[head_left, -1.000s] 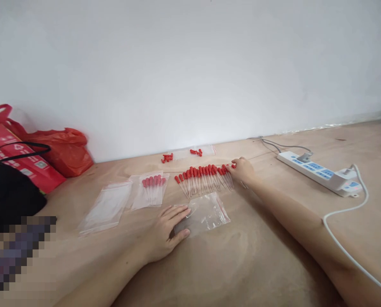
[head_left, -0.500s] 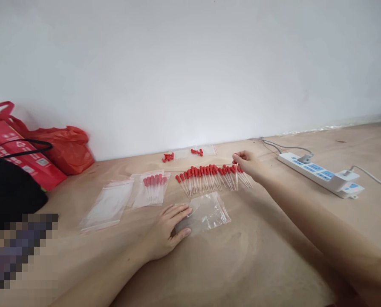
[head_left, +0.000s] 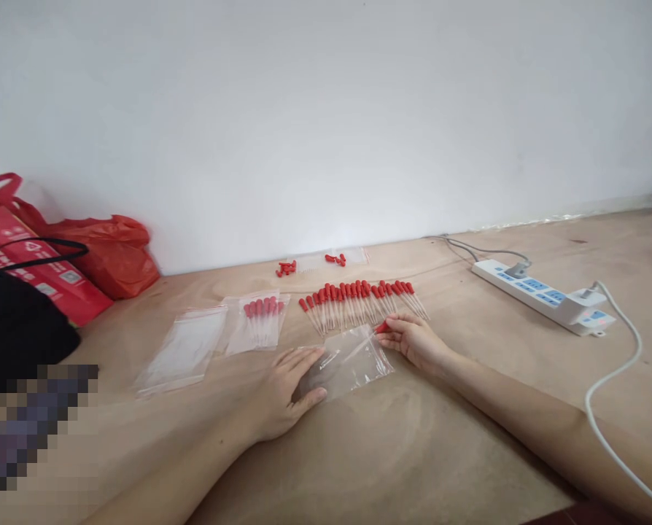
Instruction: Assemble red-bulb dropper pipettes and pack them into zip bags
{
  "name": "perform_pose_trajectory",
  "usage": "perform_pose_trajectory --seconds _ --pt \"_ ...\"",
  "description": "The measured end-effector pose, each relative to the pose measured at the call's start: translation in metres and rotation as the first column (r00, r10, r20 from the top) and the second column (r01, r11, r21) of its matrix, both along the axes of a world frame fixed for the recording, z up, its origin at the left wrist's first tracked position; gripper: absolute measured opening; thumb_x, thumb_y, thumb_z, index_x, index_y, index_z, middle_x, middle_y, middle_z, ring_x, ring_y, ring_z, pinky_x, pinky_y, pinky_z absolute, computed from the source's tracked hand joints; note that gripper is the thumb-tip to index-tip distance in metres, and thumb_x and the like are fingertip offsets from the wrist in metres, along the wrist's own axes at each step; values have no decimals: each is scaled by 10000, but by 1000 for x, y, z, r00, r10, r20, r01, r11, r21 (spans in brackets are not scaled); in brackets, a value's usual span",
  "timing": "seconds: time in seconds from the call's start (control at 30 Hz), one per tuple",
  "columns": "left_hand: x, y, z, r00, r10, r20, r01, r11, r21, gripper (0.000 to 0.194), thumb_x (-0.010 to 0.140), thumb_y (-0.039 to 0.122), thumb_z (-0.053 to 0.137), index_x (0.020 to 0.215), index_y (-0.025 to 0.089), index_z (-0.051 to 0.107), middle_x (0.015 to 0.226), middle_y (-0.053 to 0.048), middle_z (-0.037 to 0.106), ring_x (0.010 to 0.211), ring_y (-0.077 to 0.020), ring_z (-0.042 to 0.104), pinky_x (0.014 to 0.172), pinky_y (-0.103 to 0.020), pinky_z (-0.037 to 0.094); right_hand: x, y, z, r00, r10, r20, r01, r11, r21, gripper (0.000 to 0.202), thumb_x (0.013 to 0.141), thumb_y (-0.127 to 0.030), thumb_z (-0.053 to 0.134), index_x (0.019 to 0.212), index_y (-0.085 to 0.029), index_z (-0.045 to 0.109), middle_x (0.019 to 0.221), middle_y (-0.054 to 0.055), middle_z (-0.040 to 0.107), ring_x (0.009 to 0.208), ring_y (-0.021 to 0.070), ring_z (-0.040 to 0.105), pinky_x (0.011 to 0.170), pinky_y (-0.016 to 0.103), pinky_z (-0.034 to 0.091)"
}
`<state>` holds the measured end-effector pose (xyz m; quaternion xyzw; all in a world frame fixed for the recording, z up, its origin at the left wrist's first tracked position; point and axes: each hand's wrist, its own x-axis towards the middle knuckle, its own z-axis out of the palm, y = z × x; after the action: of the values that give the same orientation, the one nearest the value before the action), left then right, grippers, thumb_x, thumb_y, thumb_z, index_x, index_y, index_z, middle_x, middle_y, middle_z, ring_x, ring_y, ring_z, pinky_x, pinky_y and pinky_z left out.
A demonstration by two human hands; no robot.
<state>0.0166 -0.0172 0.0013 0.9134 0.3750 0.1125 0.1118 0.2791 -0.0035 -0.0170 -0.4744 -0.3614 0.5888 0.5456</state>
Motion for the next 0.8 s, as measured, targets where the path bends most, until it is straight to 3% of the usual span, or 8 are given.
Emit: perform_pose_trajectory --seconds 0.2,0.4,0.5,0.57,0.6,0.67,0.7,0.8 --pt "1 0 1 1000 -23 9 23 1000 6 502 834 423 427 1283 235 307 1280 -55 443 1176 -231 384 1001 -427 272 -3 -7 2 906 319 277 -323 946 -35 306 536 -361 715 689 -159 544 456 -56 521 331 52 430 307 163 293" --pt "2 0 2 998 -5 61 6 1000 -12 369 810 399 466 1132 225 411 1243 -59 470 1147 -230 410 955 -408 331 -11 -6 -5 776 313 547 -438 892 111 262 715 -387 526 691 -150 638 488 -29 535 361 46 368 359 181 283" --pt "1 -1 2 996 4 93 -1 1000 -25 221 798 378 481 933 207 442 1209 -71 491 1121 -225 430 925 -401 354 6 14 0 683 -9 730 -287 916 280 193 727 -289 502 717 -159 644 633 11 613 540 101 516 500 208 388" --pt "1 -1 1 995 2 104 1 1000 -28 193 796 370 483 879 204 430 1192 -79 499 1117 -225 430 912 -401 360 27 36 5 526 -264 809 -134 913 385 183 730 -258 488 747 -163 643 709 30 626 655 133 548 598 234 409" --pt "1 -1 1 994 1 105 2 1000 -30 189 795 369 484 867 204 428 1188 -81 499 1117 -227 429 907 -401 363 38 49 6 436 -321 840 -52 924 380 196 731 -256 484 771 -156 647 718 43 625 669 144 552 623 246 411" --pt "1 0 1 995 2 103 2 999 -33 179 794 367 483 846 205 426 1193 -80 495 1120 -230 424 902 -403 363 58 72 7 269 -343 900 88 939 332 242 724 -272 498 862 -148 653 803 77 619 742 169 561 677 264 409" --pt "2 0 2 995 2 100 1 999 -34 174 795 365 482 834 205 424 1200 -79 490 1124 -232 419 901 -405 362 66 82 6 227 -336 914 130 941 313 275 726 -280 499 914 -145 648 866 96 608 779 177 563 708 272 405" --pt "2 -1 3 995 -1 96 5 999 -40 171 800 361 476 789 204 409 1206 -78 487 1138 -232 404 908 -408 353 77 102 -1 218 -317 923 149 946 289 314 724 -309 513 949 -137 648 977 133 571 858 200 556 774 290 387"
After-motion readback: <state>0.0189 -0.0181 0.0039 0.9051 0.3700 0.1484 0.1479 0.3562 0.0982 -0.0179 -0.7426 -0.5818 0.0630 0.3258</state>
